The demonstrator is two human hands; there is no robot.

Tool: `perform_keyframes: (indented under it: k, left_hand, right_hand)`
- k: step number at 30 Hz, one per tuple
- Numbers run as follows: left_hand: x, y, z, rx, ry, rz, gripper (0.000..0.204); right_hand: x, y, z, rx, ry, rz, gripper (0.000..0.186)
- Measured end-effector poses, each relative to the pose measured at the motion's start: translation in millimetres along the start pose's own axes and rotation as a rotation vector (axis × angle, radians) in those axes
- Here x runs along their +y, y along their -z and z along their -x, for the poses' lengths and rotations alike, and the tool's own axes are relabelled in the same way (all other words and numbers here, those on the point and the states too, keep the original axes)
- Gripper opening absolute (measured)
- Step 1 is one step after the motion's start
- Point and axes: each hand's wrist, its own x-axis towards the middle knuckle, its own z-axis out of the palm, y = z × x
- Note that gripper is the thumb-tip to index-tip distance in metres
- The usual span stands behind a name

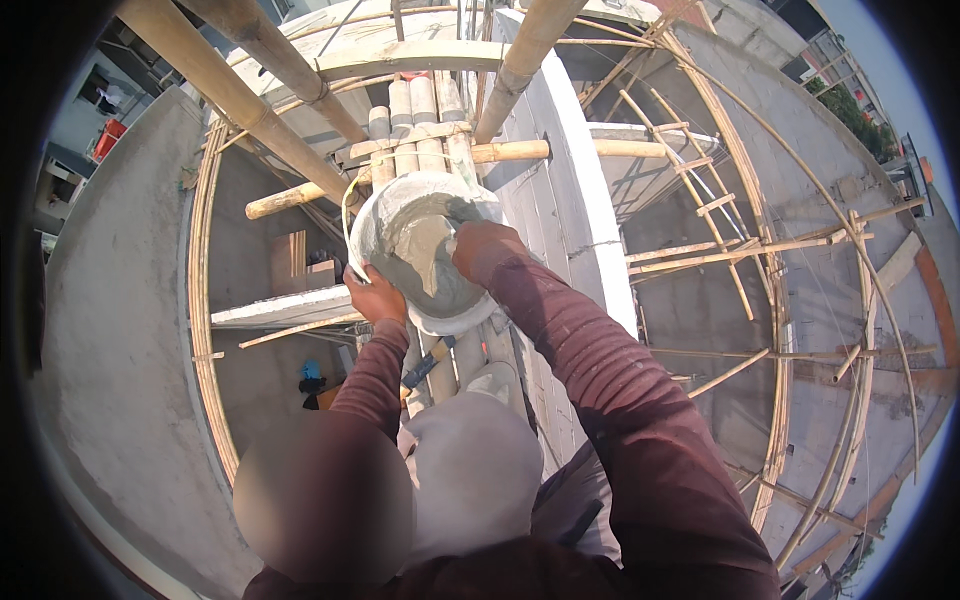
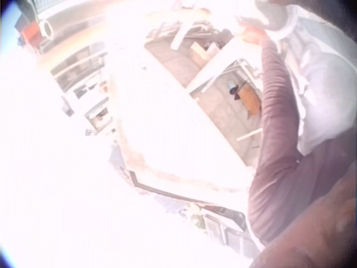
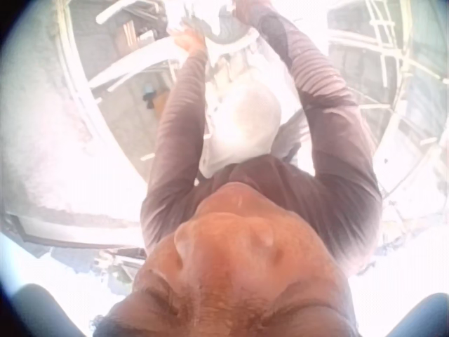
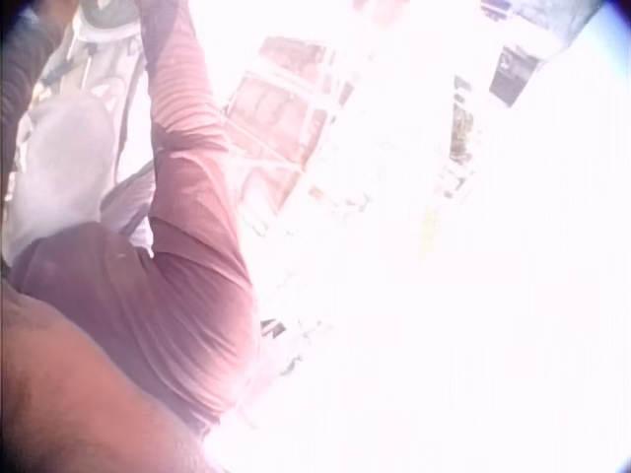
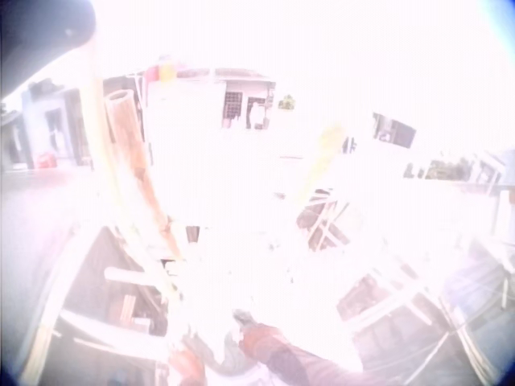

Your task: The person sits on bamboo scaffolding and installs white soffit panels along a building edge. They measure the panel with a tape measure, mix cement in a bucket with a trowel, apply the cement to the panel, and secure it in place.

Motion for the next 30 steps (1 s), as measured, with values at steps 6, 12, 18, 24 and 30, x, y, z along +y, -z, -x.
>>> perform_keyframes:
  k: [6, 12, 18, 24, 30]
  left_hand:
    - [-9.9, -2.6, -5.7, -0.003, 0.04, 0.038, 0.049]
    - [-17.6, -6.9, -5.2, 0.012, -0.035, 0.041, 0.046]
    - [-3.7, -2.3, -2.8, -0.014, 0.064, 0.028, 0.046]
    - [-13.9, -0.7, -4.5, -0.002, 0.016, 0.007, 0.047]
    - [-13.7, -4.3, 1.6, -0.014, 0.05, 0.031, 0.048]
  right_hand:
    - [-53.7, -38.4, 21.2, -0.143, 0.234, 0.364, 0.026]
    - [-14.5, 18.7, 4.1, -0.01, 0.02, 0.146, 0.029]
    - [-30.1, -10.7, 29.8, -0.19, 0.147, 0.321, 0.03]
    - [-11.6, 9.5, 21.3, -0.072, -0.007, 0.215, 0.033]
    - [-18.5, -11.7, 12.0, -0.085, -0.013, 0.021, 0.027]
